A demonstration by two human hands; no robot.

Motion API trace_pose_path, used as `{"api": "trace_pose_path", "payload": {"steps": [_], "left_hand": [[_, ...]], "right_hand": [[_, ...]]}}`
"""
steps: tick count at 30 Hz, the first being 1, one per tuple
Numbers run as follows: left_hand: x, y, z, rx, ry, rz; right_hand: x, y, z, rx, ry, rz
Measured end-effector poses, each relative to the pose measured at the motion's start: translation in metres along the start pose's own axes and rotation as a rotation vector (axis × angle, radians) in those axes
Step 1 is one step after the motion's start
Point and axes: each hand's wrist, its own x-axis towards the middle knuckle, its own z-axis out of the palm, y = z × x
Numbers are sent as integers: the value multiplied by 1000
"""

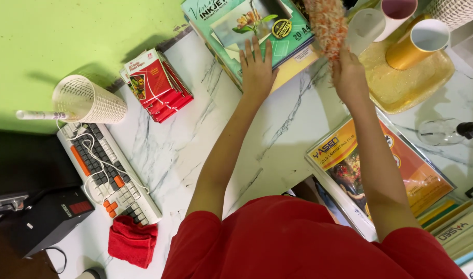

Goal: The person organizes and dusts various paper product packages on a desk using a duster and their hands, including rearranging sticker paper and lamination film packs.

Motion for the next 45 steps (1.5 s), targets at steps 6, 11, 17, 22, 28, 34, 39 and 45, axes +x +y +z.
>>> {"api": "trace_pose_path", "payload": {"steps": [6, 11, 17, 22, 28, 34, 39, 45], "left_hand": [[-19, 15, 13, 222, -8, -42], [-38, 17, 7, 326, -26, -22], [-36, -10, -43, -551, 31, -192], [-35, -58, -63, -1971, 309, -606], [-109, -146, 59, -2672, 129, 235], [-121, -85, 7, -2258, 380, -793], [-123, -76, -14, -2309, 348, -886], [-114, -86, -7, -2414, 342, -868]], "right_hand": [[-28, -5, -16, 168, 25, 101], [-41, -6, -14, 141, 79, 79], [-45, -34, -29, 282, 143, 220], [-43, -56, -41, 508, 197, 288], [-33, -115, -66, 639, -380, -42], [-19, -71, -5, 388, -393, -258], [-2, -45, 27, 171, -80, -101], [-4, -102, 6, 379, -407, -65]]}}
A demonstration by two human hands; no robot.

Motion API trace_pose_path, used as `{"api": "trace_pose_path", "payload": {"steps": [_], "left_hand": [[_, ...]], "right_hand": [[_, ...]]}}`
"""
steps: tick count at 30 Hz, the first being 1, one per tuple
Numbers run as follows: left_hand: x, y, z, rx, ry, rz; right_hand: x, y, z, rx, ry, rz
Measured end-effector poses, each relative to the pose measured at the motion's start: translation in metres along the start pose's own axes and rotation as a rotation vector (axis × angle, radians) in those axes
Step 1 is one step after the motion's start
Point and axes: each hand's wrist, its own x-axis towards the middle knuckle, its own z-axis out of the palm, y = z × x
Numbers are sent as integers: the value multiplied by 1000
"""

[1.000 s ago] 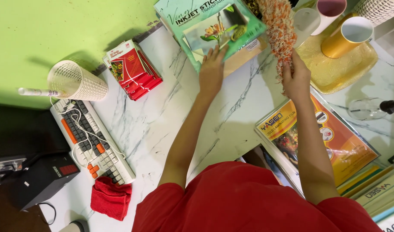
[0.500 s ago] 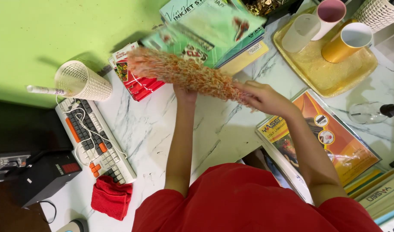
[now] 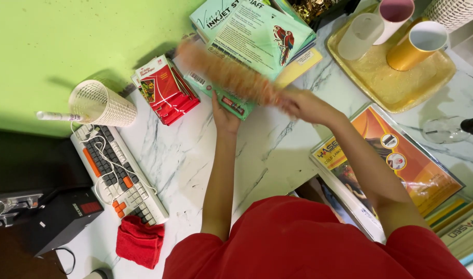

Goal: The person organizes and dusts various paper product packages on a desk using a duster and their hands, including rearranging sticker paper and lamination film packs.

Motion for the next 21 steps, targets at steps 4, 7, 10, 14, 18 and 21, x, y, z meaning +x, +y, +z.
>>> {"api": "trace_pose_path", "payload": {"steps": [4, 7, 10, 14, 18, 21], "left_hand": [[-8, 3, 24, -67, 12, -8], [0, -1, -5, 269, 151, 205], [-26, 14, 49, 249, 137, 266], [-38, 23, 72, 235, 77, 347], [-61, 28, 118, 303, 40, 454], [-80, 33, 144, 386, 36, 527]], "right_hand": [[0, -8, -15, 114, -290, -2], [12, 16, -22, -9, -35, 0], [32, 53, -12, -145, 257, -42], [49, 46, -1, -172, 375, 28], [67, 54, 15, -243, 433, 47], [75, 39, 16, -279, 425, 60]]}}
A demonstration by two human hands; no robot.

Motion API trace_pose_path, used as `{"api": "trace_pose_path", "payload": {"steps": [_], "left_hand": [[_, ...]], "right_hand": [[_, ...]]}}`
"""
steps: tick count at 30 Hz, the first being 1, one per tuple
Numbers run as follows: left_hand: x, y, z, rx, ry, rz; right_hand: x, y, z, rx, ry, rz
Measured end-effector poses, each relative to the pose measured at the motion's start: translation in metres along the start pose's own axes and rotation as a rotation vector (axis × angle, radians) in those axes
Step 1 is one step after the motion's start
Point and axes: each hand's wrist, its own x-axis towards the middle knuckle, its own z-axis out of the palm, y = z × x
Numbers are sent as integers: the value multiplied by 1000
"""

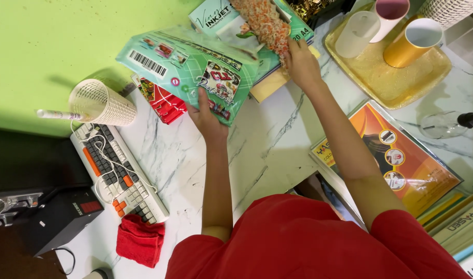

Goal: The person organizes and dusts various paper product packages on a desk using a duster and their hands, including rearranging sticker paper and lamination film packs.

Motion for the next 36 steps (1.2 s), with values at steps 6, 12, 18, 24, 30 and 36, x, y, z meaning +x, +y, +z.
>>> {"api": "trace_pose_path", "payload": {"steps": [6, 12, 18, 24, 30, 36], "left_hand": [[-21, -8, -22, 479, -159, 201], [-56, 1, 38, 708, -436, 239], [-92, -12, 90, 729, -892, 314], [-127, -13, 134, 735, -1300, 324], [-141, -65, 122, 589, -1528, 96], [-126, -203, 32, 882, -1227, -246]], "right_hand": [[-10, -72, -61, 192, -126, -211], [-67, -152, -134, 589, -425, -247], [-135, -93, -135, 821, -226, -134], [-199, -55, -161, 1110, 205, 377], [-274, -2, -208, 1321, 623, 617], [-369, 38, -220, 1400, 821, 789]]}}
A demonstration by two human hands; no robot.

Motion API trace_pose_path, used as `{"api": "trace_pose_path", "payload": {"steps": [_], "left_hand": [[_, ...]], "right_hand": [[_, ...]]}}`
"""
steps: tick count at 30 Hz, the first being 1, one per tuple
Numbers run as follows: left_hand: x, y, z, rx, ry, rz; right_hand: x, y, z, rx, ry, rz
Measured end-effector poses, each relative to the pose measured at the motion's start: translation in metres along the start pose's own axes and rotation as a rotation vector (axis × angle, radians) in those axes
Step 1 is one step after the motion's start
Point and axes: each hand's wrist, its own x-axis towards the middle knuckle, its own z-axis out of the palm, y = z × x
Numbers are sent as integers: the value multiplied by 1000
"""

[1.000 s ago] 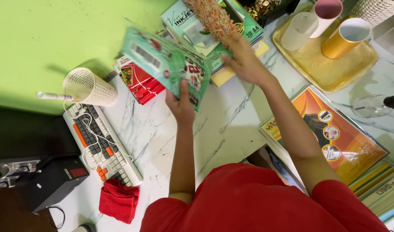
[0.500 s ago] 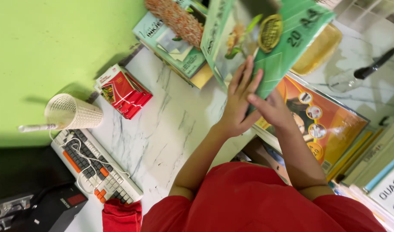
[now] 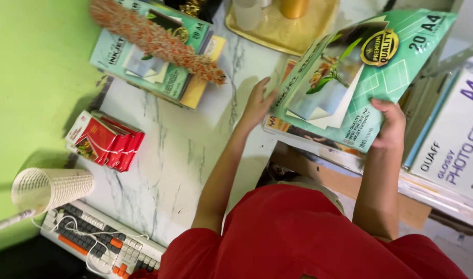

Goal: The person organizes and dusts various paper product packages on a desk using a duster and their hands, including rearranging sticker paper and lamination film packs.

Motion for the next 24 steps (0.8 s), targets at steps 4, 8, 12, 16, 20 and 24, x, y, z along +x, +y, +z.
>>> {"api": "trace_pose_path", "payload": {"steps": [4, 8, 12, 16, 20, 24], "left_hand": [[-6, -61, 21, -233, -268, -507], [-22, -107, 40, -340, -329, -397], [-20, -95, 30, -248, -92, -439], [-16, -75, 22, -48, 45, -363], [-28, -56, 28, 139, 80, -203], [-34, -27, 29, 349, 84, -155]], "right_hand": [[-13, 6, -39, 119, 122, 136], [-36, -3, -24, 23, 172, 114], [-48, -9, -1, -497, 208, -156], [-44, 18, -19, -1194, 196, -398], [-38, 57, -51, -1568, 196, -429], [-41, 73, -36, -1778, 85, -361]]}}
